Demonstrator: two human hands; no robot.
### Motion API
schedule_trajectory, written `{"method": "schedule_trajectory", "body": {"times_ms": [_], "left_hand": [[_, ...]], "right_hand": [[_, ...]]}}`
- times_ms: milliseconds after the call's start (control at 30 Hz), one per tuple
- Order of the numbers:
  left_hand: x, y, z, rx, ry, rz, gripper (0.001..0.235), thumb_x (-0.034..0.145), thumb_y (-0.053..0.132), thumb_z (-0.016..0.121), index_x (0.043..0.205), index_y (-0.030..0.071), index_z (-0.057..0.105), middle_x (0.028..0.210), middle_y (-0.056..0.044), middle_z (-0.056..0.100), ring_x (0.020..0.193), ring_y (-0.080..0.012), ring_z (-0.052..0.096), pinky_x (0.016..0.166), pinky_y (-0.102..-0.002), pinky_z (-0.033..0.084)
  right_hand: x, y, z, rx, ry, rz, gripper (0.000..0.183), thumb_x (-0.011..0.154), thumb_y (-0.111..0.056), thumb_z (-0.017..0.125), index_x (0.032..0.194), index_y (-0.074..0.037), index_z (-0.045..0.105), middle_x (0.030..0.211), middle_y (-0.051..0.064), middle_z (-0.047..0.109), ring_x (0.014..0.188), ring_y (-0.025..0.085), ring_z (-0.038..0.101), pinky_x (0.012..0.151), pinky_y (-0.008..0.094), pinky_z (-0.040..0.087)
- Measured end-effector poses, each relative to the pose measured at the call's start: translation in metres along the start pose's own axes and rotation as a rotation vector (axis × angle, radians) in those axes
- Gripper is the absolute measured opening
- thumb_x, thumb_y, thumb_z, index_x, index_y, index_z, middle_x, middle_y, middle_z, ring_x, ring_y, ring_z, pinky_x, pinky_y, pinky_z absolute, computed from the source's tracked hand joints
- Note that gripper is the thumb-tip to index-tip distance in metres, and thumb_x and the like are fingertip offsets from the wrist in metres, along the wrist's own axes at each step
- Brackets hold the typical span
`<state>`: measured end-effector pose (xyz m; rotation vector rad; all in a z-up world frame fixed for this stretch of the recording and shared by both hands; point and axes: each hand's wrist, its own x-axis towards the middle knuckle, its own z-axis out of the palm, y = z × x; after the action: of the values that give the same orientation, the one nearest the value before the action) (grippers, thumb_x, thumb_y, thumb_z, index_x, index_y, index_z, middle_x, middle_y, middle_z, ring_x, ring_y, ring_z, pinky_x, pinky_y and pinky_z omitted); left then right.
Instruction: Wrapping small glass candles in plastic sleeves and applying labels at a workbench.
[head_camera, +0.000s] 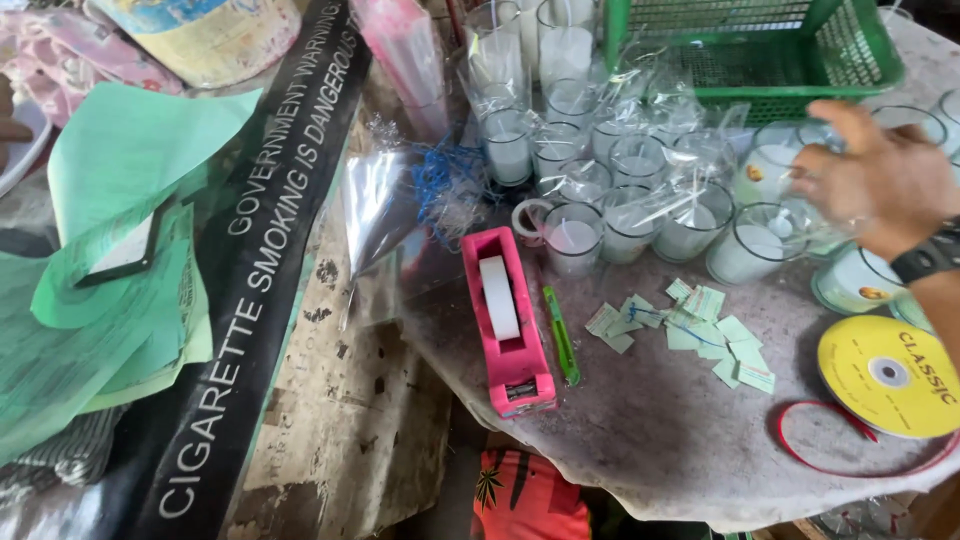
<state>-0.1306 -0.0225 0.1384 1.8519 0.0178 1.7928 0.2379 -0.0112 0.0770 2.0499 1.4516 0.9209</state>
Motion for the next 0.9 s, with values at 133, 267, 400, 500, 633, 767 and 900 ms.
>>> {"method": "schedule_trajectory", "body": {"times_ms": [133, 267, 400, 500, 633, 767, 900], "left_hand": [[-0.01, -0.031, -0.012, 0.07, 0.022, 0.05, 0.023, 0.08, 0.017, 0.043, 0.058, 0.009, 0.042, 0.051, -0.003, 0.046, 0.041, -0.0133, 0.048, 0.041, -0.026, 0.046], [-0.03, -0.109, -0.047, 0.385, -0.072, -0.024, 0.015, 0.078, 0.015, 0.053, 0.065, 0.007, 0.051, 0.055, -0.005, 0.053, 0.046, -0.0184, 0.054, 0.044, -0.029, 0.047], [-0.05, -0.191, -0.074, 0.994, -0.337, -0.531, 0.02, 0.085, 0.023, 0.053, 0.08, 0.004, 0.055, 0.068, -0.017, 0.06, 0.069, -0.0365, 0.06, 0.057, -0.044, 0.045], [-0.035, -0.2, -0.071, 1.106, -0.632, -0.906, 0.043, 0.082, 0.052, 0.044, 0.083, 0.009, 0.053, 0.082, -0.016, 0.06, 0.089, -0.0364, 0.057, 0.077, -0.047, 0.043], [-0.026, -0.215, -0.065, 1.091, -0.766, -1.046, 0.035, 0.08, 0.049, 0.049, 0.083, 0.014, 0.05, 0.087, -0.015, 0.061, 0.095, -0.0359, 0.055, 0.08, -0.046, 0.042], [-0.018, -0.22, -0.064, 1.15, -0.909, -1.157, 0.016, 0.087, 0.032, 0.042, 0.092, 0.019, 0.049, 0.085, -0.007, 0.06, 0.075, -0.0279, 0.057, 0.058, -0.039, 0.041], [-0.022, -0.223, -0.065, 1.283, -0.992, -1.147, 0.033, 0.088, 0.011, 0.043, 0.12, 0.018, 0.04, 0.079, -0.004, 0.056, 0.056, -0.0156, 0.055, 0.043, -0.025, 0.044]], "right_hand": [[0.03, 0.011, 0.225, 0.642, 0.458, -0.092, 0.015, 0.077, -0.011, 0.066, 0.087, 0.001, 0.064, 0.146, 0.021, 0.035, 0.128, 0.034, 0.044, 0.109, 0.038, 0.038], [0.07, 0.048, 0.378, 1.213, 0.411, -0.103, 0.018, 0.096, 0.008, 0.05, 0.114, 0.013, 0.05, 0.107, 0.022, 0.046, 0.091, 0.029, 0.046, 0.082, 0.037, 0.038], [0.035, 0.05, 0.319, 1.122, 0.5, -0.17, 0.02, 0.09, 0.003, 0.049, 0.109, 0.008, 0.052, 0.109, 0.019, 0.049, 0.098, 0.033, 0.047, 0.088, 0.04, 0.038], [-0.082, 0.017, 0.155, 1.056, 0.541, -0.185, 0.021, 0.086, -0.001, 0.048, 0.105, 0.005, 0.054, 0.111, 0.018, 0.05, 0.104, 0.036, 0.047, 0.092, 0.043, 0.038], [-0.174, -0.017, -0.035, 0.98, 0.58, -0.211, 0.023, 0.08, -0.007, 0.047, 0.1, 0.0, 0.055, 0.113, 0.015, 0.052, 0.111, 0.041, 0.048, 0.097, 0.047, 0.039], [-0.17, -0.032, -0.098, 0.791, 0.654, -0.276, 0.014, 0.078, -0.01, 0.05, 0.087, -0.005, 0.058, 0.107, 0.008, 0.058, 0.105, 0.033, 0.055, 0.08, 0.041, 0.043], [-0.17, -0.054, -0.089, 0.656, 0.494, -0.4, 0.017, 0.076, -0.022, 0.051, 0.088, -0.012, 0.057, 0.115, -0.006, 0.051, 0.111, 0.018, 0.049, 0.076, 0.036, 0.047]]}}
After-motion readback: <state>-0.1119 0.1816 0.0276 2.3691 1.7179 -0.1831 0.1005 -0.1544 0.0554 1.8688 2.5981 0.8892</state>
